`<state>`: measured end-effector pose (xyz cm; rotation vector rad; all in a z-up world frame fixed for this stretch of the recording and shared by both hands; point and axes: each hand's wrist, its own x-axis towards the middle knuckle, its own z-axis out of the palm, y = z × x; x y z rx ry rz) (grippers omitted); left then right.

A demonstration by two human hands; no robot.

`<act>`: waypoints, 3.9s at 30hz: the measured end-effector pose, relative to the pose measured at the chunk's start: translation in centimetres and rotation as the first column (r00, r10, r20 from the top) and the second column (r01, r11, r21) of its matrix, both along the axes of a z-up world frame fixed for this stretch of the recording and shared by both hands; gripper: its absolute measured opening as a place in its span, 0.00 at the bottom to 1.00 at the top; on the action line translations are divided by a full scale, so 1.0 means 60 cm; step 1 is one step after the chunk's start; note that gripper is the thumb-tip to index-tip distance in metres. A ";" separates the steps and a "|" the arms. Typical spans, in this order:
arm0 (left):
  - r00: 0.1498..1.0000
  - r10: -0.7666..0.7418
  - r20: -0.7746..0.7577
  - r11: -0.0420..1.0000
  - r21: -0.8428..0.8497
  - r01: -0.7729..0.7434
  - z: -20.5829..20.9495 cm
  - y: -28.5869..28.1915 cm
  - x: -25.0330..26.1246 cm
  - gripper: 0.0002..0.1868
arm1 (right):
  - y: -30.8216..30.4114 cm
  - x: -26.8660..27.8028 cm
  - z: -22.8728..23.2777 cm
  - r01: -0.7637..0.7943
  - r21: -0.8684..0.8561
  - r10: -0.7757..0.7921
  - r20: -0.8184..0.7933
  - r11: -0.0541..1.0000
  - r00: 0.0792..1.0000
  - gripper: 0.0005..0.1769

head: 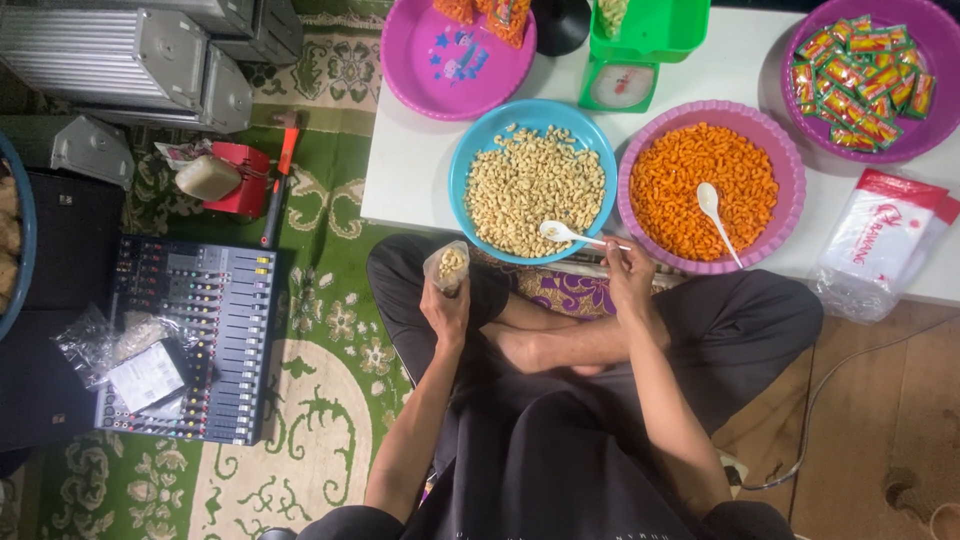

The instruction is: Manually filling small plastic bags with snacks using a spoon from larger bowls while sitting on the floor.

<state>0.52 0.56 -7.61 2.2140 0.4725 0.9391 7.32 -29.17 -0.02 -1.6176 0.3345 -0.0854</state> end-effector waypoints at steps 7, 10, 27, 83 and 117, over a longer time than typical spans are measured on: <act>1.000 -0.016 -0.010 1.000 0.005 0.016 0.030 -0.006 0.001 0.32 | -0.010 -0.005 0.029 -0.067 -0.323 0.099 0.083 0.944 0.992 0.08; 1.000 -0.008 0.000 1.000 0.008 0.008 0.037 -0.008 0.006 0.33 | 0.007 -0.002 0.063 -0.106 -0.388 0.151 0.085 0.915 0.985 0.08; 0.979 -0.122 -0.162 0.977 -0.196 0.089 0.083 0.000 0.003 0.33 | 0.004 -0.031 0.063 0.119 -0.136 -0.111 0.067 0.984 0.992 0.09; 0.992 -0.105 -0.066 0.979 -0.183 0.091 0.099 -0.007 -0.009 0.30 | 0.013 0.017 0.043 -0.023 -0.415 0.076 0.113 0.910 0.991 0.08; 0.683 -0.608 -0.405 0.792 -0.367 0.488 0.240 -0.008 0.007 0.27 | 0.042 -0.013 0.240 -0.166 -0.138 0.191 0.197 0.976 0.962 0.10</act>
